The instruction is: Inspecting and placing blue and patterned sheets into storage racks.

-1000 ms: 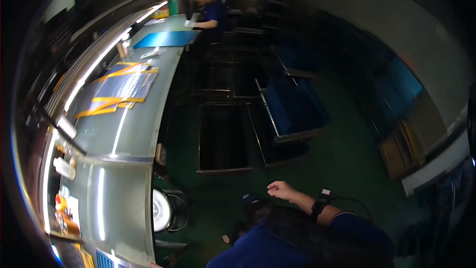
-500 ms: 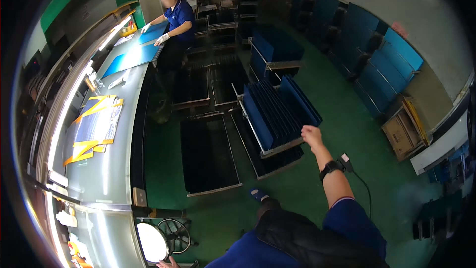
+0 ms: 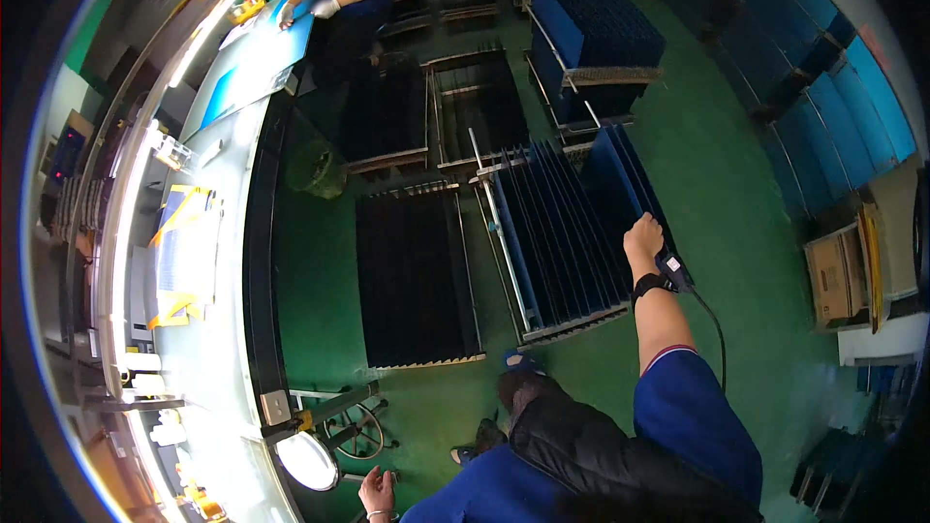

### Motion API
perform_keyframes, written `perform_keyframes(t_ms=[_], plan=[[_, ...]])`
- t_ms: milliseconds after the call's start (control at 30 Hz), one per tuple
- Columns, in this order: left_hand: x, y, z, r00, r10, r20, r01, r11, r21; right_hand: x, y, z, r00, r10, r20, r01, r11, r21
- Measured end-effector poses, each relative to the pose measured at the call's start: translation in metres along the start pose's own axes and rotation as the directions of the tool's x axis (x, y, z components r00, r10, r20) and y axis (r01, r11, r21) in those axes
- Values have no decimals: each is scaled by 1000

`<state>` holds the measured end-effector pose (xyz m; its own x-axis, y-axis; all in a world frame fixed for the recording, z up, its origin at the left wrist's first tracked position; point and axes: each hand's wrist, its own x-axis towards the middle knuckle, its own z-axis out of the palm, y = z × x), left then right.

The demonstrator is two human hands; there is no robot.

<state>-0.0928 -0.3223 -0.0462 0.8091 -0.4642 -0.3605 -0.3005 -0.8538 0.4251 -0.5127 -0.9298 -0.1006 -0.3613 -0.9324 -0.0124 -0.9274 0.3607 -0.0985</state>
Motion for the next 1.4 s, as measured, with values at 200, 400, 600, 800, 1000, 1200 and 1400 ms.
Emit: perform_keyframes(t_ms=[200, 400, 600, 800, 1000, 1200, 1400], plan=[[-3, 38, 0, 999, 10, 38, -14, 994, 106, 26, 10, -8, 995, 72, 73, -79, 991, 112], [-26, 5, -1, 996, -67, -59, 66, 998, -25, -25, -1, -209, 906, -75, -416, 150, 977, 150], [-44, 6, -9, 998, -11, -63, 12, 1000, 12, -86, -15, -303, 730, -65, -680, 569, 609, 553], [-81, -53, -26, 973, -202, -107, 194, 978, -80, -214, -148, -294, 888, -359, -286, 235, -178, 956], [-109, -221, -36, 799, -511, -317, 314, 804, -505, -460, -256, -176, 302, -925, 230, -495, 54, 867], [-173, -396, -60, 423, -905, 46, -68, -82, -994, -689, -310, -115, -275, -796, 538, -653, 566, 504], [-200, -445, -129, 423, -896, 134, -499, -354, -791, -854, -318, -88, -530, -649, 546, -466, 760, 452]])
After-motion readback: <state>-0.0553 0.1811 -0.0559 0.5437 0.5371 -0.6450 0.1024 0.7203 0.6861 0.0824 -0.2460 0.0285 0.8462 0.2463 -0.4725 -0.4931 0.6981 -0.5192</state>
